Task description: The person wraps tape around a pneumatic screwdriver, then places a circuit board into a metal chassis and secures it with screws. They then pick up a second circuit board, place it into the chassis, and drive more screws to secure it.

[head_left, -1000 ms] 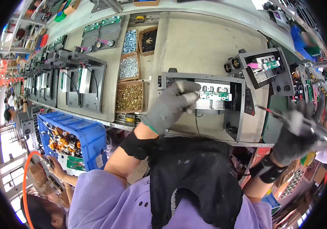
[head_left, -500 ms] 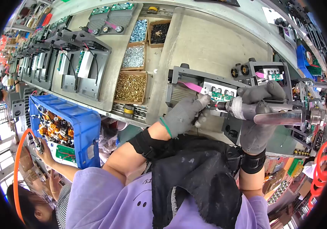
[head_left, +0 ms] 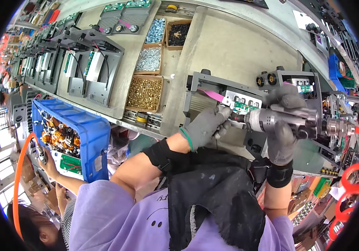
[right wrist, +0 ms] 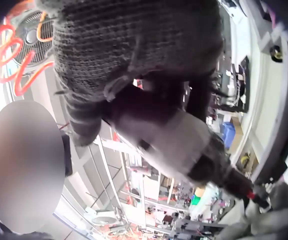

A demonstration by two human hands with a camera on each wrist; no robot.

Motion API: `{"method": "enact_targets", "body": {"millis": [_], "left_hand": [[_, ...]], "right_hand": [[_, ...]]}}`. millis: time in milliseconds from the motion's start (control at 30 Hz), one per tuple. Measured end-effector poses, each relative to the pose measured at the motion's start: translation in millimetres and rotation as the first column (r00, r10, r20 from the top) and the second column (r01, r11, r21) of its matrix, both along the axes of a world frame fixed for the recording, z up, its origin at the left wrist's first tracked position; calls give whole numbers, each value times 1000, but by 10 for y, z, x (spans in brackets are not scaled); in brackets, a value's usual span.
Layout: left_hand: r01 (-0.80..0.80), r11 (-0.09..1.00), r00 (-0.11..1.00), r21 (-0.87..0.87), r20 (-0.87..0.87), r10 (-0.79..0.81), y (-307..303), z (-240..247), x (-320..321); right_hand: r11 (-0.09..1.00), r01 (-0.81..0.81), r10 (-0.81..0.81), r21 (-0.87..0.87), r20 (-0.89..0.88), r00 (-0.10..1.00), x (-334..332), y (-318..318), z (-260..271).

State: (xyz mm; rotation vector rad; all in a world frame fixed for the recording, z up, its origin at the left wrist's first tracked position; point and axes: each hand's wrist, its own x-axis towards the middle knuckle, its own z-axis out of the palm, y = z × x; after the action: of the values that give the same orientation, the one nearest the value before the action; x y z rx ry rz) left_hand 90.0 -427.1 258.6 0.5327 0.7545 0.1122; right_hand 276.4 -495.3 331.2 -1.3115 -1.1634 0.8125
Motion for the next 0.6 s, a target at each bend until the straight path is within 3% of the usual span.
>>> {"method": "enact_targets", "body": {"millis": [67, 133, 200, 300, 367, 400, 467, 500, 533, 567, 600], "left_hand": [[48, 959, 990, 281, -143, -7, 24, -41, 34], [31, 954, 995, 299, -97, -2, 40, -150, 14], [12, 948, 999, 319, -43, 2, 70, -185, 28], [13, 931, 998, 364, -57, 8, 115, -163, 57], [54, 904, 995, 423, -100, -13, 130, -179, 92], [49, 906, 995, 421, -99, -8, 130, -195, 100], [159, 726, 968, 669, -250, 19, 133, -246, 104], [155, 729, 968, 667, -250, 23, 133, -275, 100], [330, 321, 904, 888, -395, 163, 123, -304, 84], [517, -138, 823, 845, -446, 353, 116, -321, 69], [519, -134, 820, 844, -447, 358, 126, -306, 66]], "right_hand": [[972, 222, -204, 84, -183, 962, -219, 81, -25], [976, 194, -143, 102, -379, 914, -275, 141, -56], [974, 179, -107, 142, -406, 907, -255, 182, -135], [965, 196, -122, 174, -364, 923, -250, 256, -222], [952, 169, -135, 255, -148, 980, -253, 311, -258], [954, 165, -131, 252, -146, 981, -246, 311, -307], [968, 127, -135, 218, 23, 991, -224, 306, -414], [963, 138, -147, 231, 20, 989, -261, 315, -411], [965, 130, -138, 227, 18, 990, -271, 324, -416], [961, 123, -122, 246, -19, 992, -276, 331, -420], [957, 117, -106, 267, -54, 993, -285, 346, -424]]}}
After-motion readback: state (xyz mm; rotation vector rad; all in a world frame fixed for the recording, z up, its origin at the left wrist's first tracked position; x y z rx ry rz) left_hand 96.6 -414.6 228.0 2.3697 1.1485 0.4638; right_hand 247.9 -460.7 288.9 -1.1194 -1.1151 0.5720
